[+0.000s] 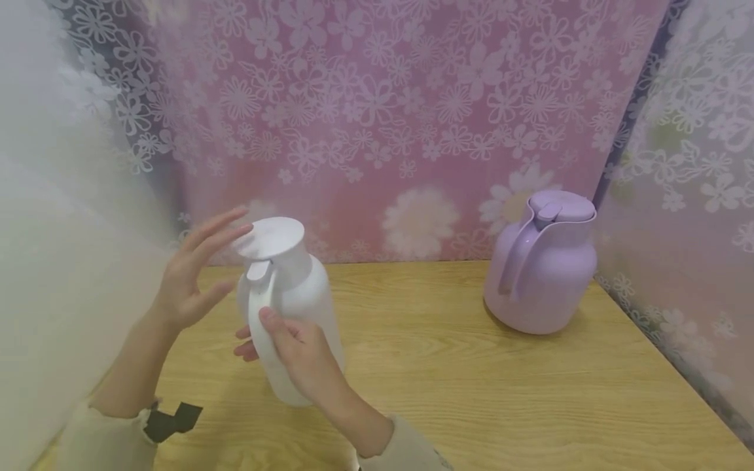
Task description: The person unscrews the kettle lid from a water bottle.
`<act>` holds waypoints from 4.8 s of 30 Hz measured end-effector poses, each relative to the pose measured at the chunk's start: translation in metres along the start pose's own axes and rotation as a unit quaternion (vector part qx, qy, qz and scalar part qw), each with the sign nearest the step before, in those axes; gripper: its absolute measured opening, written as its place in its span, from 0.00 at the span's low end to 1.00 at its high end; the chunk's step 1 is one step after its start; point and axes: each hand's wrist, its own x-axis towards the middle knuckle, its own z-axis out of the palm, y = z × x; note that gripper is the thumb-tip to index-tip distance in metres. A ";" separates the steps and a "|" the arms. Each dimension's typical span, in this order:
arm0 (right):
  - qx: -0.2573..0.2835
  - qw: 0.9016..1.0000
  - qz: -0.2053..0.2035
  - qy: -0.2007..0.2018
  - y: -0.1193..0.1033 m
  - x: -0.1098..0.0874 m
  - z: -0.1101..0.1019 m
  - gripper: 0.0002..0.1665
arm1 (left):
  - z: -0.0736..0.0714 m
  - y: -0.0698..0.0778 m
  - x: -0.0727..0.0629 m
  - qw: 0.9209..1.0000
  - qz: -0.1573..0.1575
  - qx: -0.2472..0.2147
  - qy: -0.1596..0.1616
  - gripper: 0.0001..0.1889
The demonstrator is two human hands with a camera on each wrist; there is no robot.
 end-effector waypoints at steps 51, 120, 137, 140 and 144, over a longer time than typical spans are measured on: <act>-0.008 0.999 0.019 -0.025 -0.001 -0.001 0.000 0.30 | 0.007 -0.013 0.001 0.986 -0.048 0.051 -0.154 0.33; -0.032 0.999 0.006 0.003 0.003 -0.003 0.000 0.30 | 0.029 0.040 0.048 0.898 -0.185 0.325 -0.233 0.32; -0.029 0.999 0.022 0.017 0.003 -0.004 0.002 0.30 | 0.013 -0.026 -0.002 0.940 -0.186 -0.275 -0.077 0.18; -0.025 0.999 0.021 0.017 0.003 -0.004 0.002 0.30 | 0.018 -0.028 -0.004 0.932 -0.173 -0.316 -0.040 0.18; -0.022 0.999 0.021 0.019 0.004 -0.003 0.003 0.30 | 0.022 -0.029 -0.004 0.929 -0.151 -0.337 -0.010 0.18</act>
